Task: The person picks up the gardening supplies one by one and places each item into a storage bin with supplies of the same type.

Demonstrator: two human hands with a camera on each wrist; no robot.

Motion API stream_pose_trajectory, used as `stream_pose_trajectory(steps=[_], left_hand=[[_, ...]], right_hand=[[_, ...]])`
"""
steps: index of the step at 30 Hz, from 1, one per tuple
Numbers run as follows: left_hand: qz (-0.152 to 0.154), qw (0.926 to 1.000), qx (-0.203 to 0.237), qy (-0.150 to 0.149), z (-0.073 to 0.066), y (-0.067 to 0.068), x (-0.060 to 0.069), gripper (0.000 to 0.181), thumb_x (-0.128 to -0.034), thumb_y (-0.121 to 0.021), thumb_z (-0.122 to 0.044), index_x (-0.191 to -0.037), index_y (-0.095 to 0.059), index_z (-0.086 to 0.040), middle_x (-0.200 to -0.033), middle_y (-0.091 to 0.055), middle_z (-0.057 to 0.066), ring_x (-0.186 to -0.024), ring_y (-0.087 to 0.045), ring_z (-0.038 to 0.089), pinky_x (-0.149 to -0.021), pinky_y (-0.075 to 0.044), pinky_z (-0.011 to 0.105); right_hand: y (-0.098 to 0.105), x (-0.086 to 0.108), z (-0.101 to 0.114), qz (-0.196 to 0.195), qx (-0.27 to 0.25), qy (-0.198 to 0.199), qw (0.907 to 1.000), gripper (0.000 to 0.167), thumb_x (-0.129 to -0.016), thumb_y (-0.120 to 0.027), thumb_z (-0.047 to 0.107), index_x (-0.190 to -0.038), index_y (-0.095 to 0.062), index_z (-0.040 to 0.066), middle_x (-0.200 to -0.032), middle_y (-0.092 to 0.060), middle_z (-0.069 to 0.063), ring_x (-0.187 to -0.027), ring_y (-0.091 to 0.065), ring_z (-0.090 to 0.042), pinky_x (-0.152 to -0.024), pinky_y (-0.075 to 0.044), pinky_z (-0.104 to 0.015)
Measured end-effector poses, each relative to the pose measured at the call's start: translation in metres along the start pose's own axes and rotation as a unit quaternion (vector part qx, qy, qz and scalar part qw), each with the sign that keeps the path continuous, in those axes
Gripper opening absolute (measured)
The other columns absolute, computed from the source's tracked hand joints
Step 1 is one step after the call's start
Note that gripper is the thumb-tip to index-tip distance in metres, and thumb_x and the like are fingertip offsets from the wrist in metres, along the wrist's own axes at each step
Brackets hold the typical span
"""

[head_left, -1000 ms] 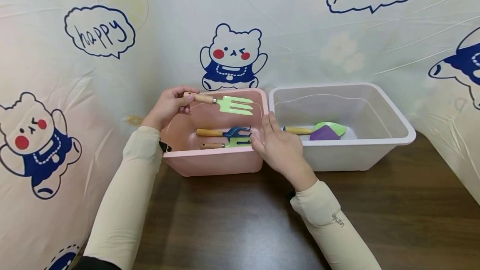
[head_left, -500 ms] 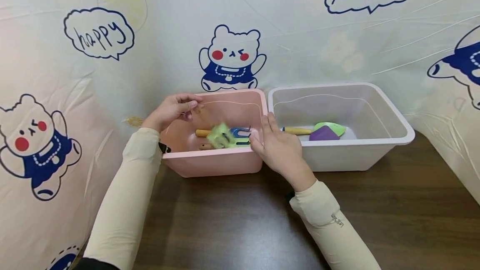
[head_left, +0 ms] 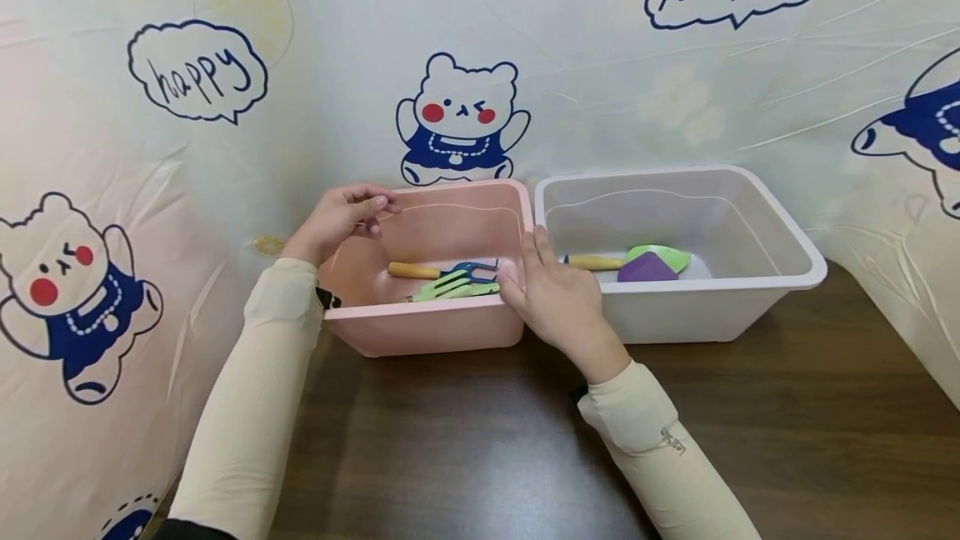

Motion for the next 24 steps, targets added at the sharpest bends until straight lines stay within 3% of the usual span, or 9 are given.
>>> stream_pose_trajectory(steps=[6,10,15,20,24], left_hand=[[-0.041,0.9991,0.001,-0.009,-0.002,0.003,0.000,0.042,-0.1028,-0.059,-0.032,-0.128,-0.063,0.001,-0.111,-0.071,0.007,-0.069,-0.060,0.017,-0.075,-0.058,0.026],[-0.063,0.9977,-0.004,-0.025,-0.011,0.005,0.002,0.042,-0.1024,-0.059,-0.035,-0.126,-0.064,-0.001,-0.111,-0.070,0.009,-0.069,-0.061,0.018,-0.075,-0.058,0.026],[-0.065,0.9966,0.001,-0.049,-0.028,0.004,0.003,0.039,-0.1015,-0.061,-0.037,-0.121,-0.068,-0.004,-0.107,-0.071,0.006,-0.070,-0.061,0.018,-0.074,-0.058,0.026],[-0.060,0.9951,0.018,-0.076,-0.046,0.001,0.006,0.033,-0.1023,-0.061,-0.035,-0.117,-0.071,-0.007,-0.104,-0.072,0.004,-0.068,-0.062,0.019,-0.071,-0.058,0.026],[-0.053,0.9952,-0.008,-0.082,-0.055,-0.005,0.009,0.036,-0.1026,-0.060,-0.036,-0.118,-0.070,-0.005,-0.107,-0.071,0.007,-0.070,-0.062,0.020,-0.072,-0.057,0.025]], right_hand=[[-0.002,0.002,0.000,0.000,-0.003,-0.003,1.0000,0.075,-0.103,-0.035,0.057,-0.156,-0.034,0.004,-0.160,-0.034,-0.015,-0.073,-0.066,-0.028,-0.045,-0.039,-0.032],[-0.002,0.002,0.002,0.006,-0.004,-0.005,1.0000,0.075,-0.103,-0.034,0.057,-0.156,-0.035,0.004,-0.160,-0.034,-0.015,-0.068,-0.065,-0.026,-0.043,-0.038,-0.032],[-0.001,0.002,0.002,0.008,-0.004,-0.013,0.9999,0.074,-0.103,-0.032,0.057,-0.156,-0.035,0.005,-0.160,-0.033,-0.014,-0.073,-0.067,-0.028,-0.045,-0.039,-0.032],[0.001,0.000,0.002,0.010,-0.010,-0.017,0.9998,0.075,-0.103,-0.030,0.058,-0.157,-0.034,0.006,-0.161,-0.031,-0.013,-0.066,-0.064,-0.026,-0.047,-0.040,-0.033],[0.001,0.000,0.001,0.010,-0.012,-0.017,0.9997,0.075,-0.103,-0.030,0.057,-0.157,-0.035,0.006,-0.161,-0.032,-0.014,-0.064,-0.062,-0.025,-0.046,-0.040,-0.033]])
Point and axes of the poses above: each hand's wrist, its own x-axis away from the middle knuckle, its own y-axis out of the back of the hand, z = x × y, the point moved 6 cm from there along -x, towards the middle knuckle
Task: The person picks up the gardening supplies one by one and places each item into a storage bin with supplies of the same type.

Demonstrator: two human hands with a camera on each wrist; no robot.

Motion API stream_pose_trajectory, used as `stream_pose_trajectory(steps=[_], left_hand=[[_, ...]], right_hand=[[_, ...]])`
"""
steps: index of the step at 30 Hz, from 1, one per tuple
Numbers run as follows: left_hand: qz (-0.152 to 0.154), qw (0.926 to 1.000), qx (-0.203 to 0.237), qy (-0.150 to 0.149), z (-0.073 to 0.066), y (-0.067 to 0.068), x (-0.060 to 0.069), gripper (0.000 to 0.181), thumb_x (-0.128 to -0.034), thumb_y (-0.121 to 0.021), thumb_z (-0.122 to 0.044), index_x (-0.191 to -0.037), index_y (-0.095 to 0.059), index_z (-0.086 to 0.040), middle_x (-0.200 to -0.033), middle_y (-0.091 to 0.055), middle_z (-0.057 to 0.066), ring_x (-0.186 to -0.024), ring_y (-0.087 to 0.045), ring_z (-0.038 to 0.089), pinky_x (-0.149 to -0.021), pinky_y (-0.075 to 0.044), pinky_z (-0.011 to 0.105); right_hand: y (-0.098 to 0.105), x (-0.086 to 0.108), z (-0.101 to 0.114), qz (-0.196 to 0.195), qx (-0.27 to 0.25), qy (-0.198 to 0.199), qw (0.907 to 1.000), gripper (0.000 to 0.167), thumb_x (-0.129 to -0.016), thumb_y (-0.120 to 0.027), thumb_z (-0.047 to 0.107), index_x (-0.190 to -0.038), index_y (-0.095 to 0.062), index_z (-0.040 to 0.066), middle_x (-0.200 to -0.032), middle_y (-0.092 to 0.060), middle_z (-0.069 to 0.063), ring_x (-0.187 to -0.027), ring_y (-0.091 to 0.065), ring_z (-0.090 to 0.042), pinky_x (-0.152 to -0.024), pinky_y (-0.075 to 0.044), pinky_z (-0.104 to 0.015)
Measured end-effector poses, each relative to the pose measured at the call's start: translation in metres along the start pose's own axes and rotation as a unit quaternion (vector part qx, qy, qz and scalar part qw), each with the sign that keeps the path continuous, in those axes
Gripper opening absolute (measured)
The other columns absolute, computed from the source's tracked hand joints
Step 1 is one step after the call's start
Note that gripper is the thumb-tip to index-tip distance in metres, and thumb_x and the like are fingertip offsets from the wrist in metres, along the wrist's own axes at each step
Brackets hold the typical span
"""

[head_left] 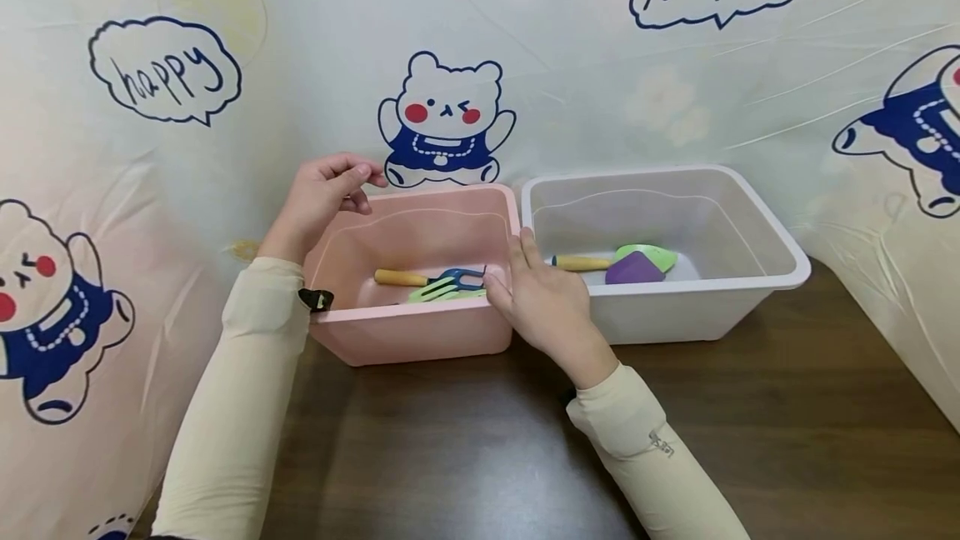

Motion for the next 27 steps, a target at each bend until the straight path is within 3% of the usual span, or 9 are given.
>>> stream_pose_trajectory(steps=[3,6,13,19,21,23,25,27], left_hand=[[0.014,0.9984,-0.054,-0.003,-0.010,-0.004,0.005,0.038,-0.1031,-0.058,-0.038,-0.119,-0.070,-0.005,-0.111,-0.069,0.009,-0.075,-0.062,0.024,-0.074,-0.057,0.025],[0.034,0.9920,-0.121,-0.007,-0.022,-0.010,0.012,0.038,-0.1043,-0.055,-0.039,-0.120,-0.069,-0.007,-0.113,-0.068,0.008,-0.082,-0.062,0.027,-0.077,-0.056,0.025],[0.086,0.9615,-0.259,-0.030,-0.040,-0.023,0.036,0.037,-0.1047,-0.053,-0.043,-0.124,-0.068,-0.015,-0.103,-0.065,0.009,-0.088,-0.060,0.027,-0.074,-0.052,0.039],[0.071,0.9411,-0.325,-0.058,-0.037,-0.029,0.064,0.039,-0.1048,-0.052,-0.043,-0.125,-0.068,-0.014,-0.114,-0.066,0.007,-0.101,-0.059,0.028,-0.086,-0.051,0.049],[0.060,0.9356,-0.339,-0.077,-0.036,-0.034,0.075,0.038,-0.1047,-0.054,-0.040,-0.126,-0.068,-0.011,-0.122,-0.066,0.009,-0.108,-0.059,0.030,-0.093,-0.050,0.053],[0.048,0.9290,-0.352,-0.102,-0.035,-0.040,0.086,0.037,-0.1048,-0.056,-0.034,-0.127,-0.066,-0.006,-0.127,-0.064,0.013,-0.118,-0.056,0.033,-0.100,-0.045,0.056],[0.026,0.9184,-0.369,-0.140,-0.035,-0.045,0.097,0.036,-0.1032,-0.060,-0.027,-0.130,-0.064,-0.003,-0.133,-0.061,0.016,-0.126,-0.052,0.036,-0.105,-0.041,0.056],[-0.004,0.9036,-0.391,-0.174,-0.035,-0.051,0.108,0.044,-0.1008,-0.064,-0.025,-0.138,-0.058,-0.003,-0.142,-0.053,0.021,-0.134,-0.045,0.040,-0.110,-0.035,0.058]], right_hand=[[-0.002,-0.001,0.001,-0.001,0.005,0.001,1.0000,0.074,-0.103,-0.030,0.057,-0.156,-0.036,0.005,-0.160,-0.033,-0.014,-0.066,-0.064,-0.026,-0.046,-0.040,-0.034],[-0.005,-0.003,0.001,0.002,0.009,-0.001,1.0000,0.074,-0.103,-0.030,0.057,-0.156,-0.036,0.006,-0.160,-0.033,-0.014,-0.068,-0.065,-0.027,-0.046,-0.041,-0.034],[-0.010,-0.009,0.000,0.002,0.010,-0.005,0.9999,0.074,-0.103,-0.032,0.057,-0.157,-0.036,0.006,-0.161,-0.032,-0.014,-0.078,-0.068,-0.028,-0.047,-0.040,-0.034],[-0.013,-0.013,0.000,0.010,0.010,-0.006,0.9999,0.076,-0.103,-0.033,0.059,-0.157,-0.033,0.006,-0.162,-0.030,-0.015,-0.105,-0.067,-0.034,-0.052,-0.045,-0.034],[-0.012,-0.012,0.000,0.011,0.001,-0.003,0.9999,0.079,-0.102,-0.034,0.062,-0.158,-0.031,0.006,-0.162,-0.028,-0.016,-0.118,-0.061,-0.037,-0.063,-0.052,-0.038],[-0.010,-0.010,0.000,0.011,-0.023,0.003,0.9997,0.082,-0.101,-0.035,0.065,-0.160,-0.026,0.008,-0.164,-0.023,-0.018,-0.133,-0.049,-0.040,-0.086,-0.054,-0.046],[-0.006,-0.007,-0.001,0.008,-0.048,0.011,0.9987,0.086,-0.099,-0.037,0.069,-0.162,-0.022,0.012,-0.166,-0.015,-0.018,-0.145,-0.031,-0.041,-0.108,-0.039,-0.055],[0.000,-0.003,-0.003,-0.001,-0.059,0.019,0.9981,0.089,-0.097,-0.040,0.072,-0.163,-0.018,0.016,-0.167,-0.007,-0.017,-0.151,-0.013,-0.041,-0.116,-0.018,-0.062]])
Point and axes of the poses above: each hand's wrist, its own x-axis away from the middle knuckle, its own y-axis out of the back of the hand, z = x × y, the point moved 6 cm from there along -x, towards the middle knuckle
